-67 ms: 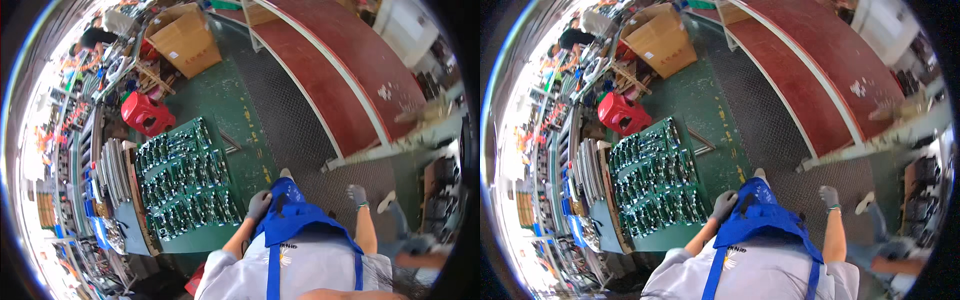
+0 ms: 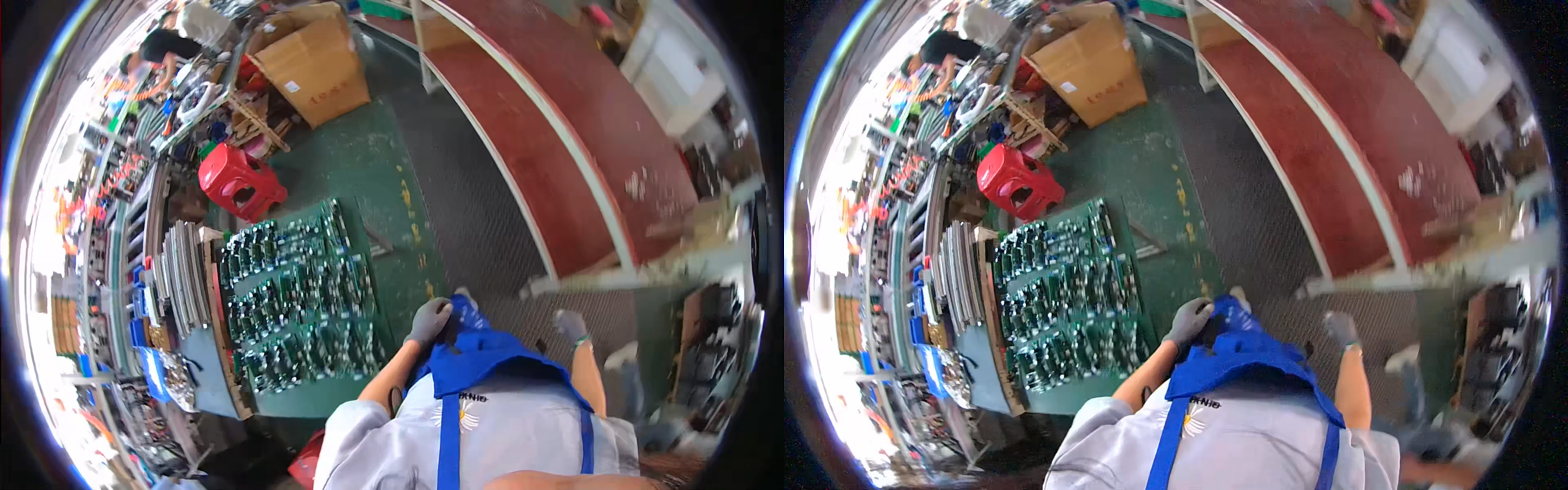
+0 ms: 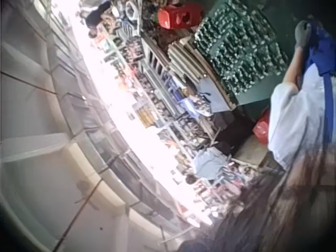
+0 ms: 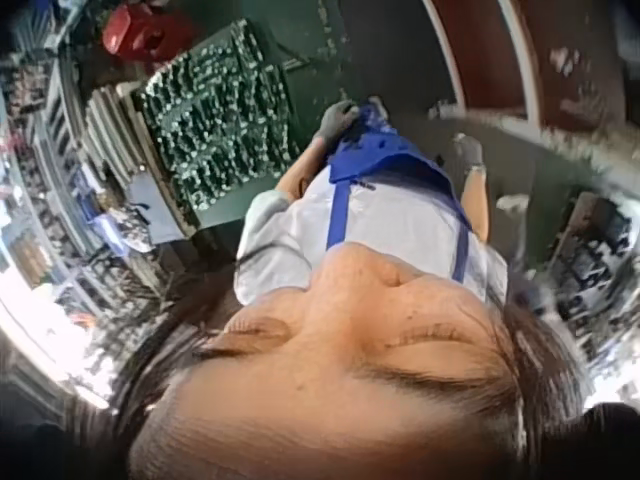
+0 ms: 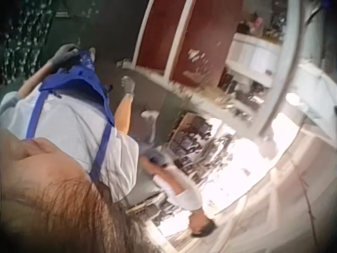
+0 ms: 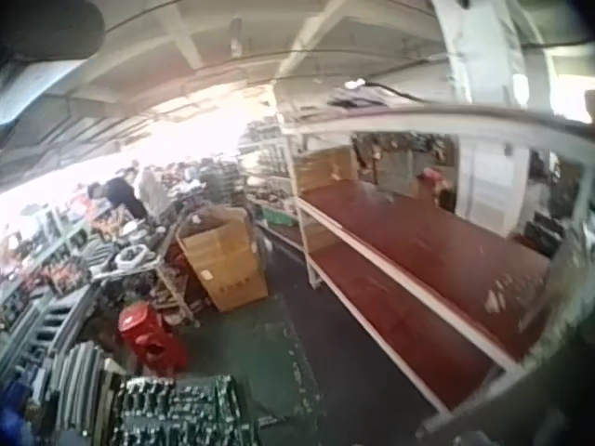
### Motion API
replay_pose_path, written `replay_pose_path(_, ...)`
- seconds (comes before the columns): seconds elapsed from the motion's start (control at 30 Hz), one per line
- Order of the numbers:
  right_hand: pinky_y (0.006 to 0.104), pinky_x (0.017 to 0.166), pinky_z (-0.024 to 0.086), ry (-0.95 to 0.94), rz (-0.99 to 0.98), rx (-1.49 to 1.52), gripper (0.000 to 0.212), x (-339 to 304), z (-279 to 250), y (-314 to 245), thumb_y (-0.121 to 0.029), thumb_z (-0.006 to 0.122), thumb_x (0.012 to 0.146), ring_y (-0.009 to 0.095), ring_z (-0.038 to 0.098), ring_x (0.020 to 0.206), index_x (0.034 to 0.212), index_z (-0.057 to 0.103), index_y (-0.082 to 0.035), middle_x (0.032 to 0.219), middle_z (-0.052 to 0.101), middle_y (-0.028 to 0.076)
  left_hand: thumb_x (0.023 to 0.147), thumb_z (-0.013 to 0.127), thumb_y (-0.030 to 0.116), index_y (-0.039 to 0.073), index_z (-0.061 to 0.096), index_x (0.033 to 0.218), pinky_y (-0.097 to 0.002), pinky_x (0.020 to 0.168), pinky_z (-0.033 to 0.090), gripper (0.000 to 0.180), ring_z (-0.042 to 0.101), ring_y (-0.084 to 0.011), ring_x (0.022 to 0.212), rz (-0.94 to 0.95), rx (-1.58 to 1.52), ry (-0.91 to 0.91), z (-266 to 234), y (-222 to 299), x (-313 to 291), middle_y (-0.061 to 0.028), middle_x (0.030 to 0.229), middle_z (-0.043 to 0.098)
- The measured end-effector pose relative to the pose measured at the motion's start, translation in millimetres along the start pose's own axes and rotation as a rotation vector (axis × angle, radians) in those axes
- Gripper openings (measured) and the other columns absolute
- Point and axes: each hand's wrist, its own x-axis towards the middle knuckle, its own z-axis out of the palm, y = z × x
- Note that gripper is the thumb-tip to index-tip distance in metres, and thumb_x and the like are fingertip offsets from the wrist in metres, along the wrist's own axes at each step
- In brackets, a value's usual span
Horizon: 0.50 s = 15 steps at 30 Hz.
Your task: Assembling electronic components and connecting wires inside a metal chassis on a factory production line.
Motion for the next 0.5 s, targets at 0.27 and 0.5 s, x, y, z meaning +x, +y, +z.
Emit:
replay_pose_path(0.27,0.0320,0.052,0.049,-0.270,0.577,0.454,0.019,175.0,-72.5,-136.1,-0.022,0.057,0.085,0.017,0.060,0.055,0.080,0.065,-0.005,0.066,0.062,0.005,0.080,0.062,0.036,0.013,0.068,0.094,-0.0460,0.080,0.047,0.027,0.061,-0.0326,0.094,-0.049,0.728,0.360,-191.9,23.9,263.6,-0.0137,0.099,0.064)
replay_pose_path(0.5,0.0368,0.043,0.042,-0.504,0.640,0.364,0.021,398.7,-73.3,-173.4,-0.022,0.054,0.082,0.019,0.057,0.049,0.068,0.063,-0.008,0.063,0.061,0.006,0.084,0.058,0.040,0.013,0.067,0.100,-0.0488,0.082,0.048,0.033,0.061,-0.0339,0.099,-0.455,0.748,0.269,-298.6,-62.8,330.9,-0.0139,0.100,0.065)
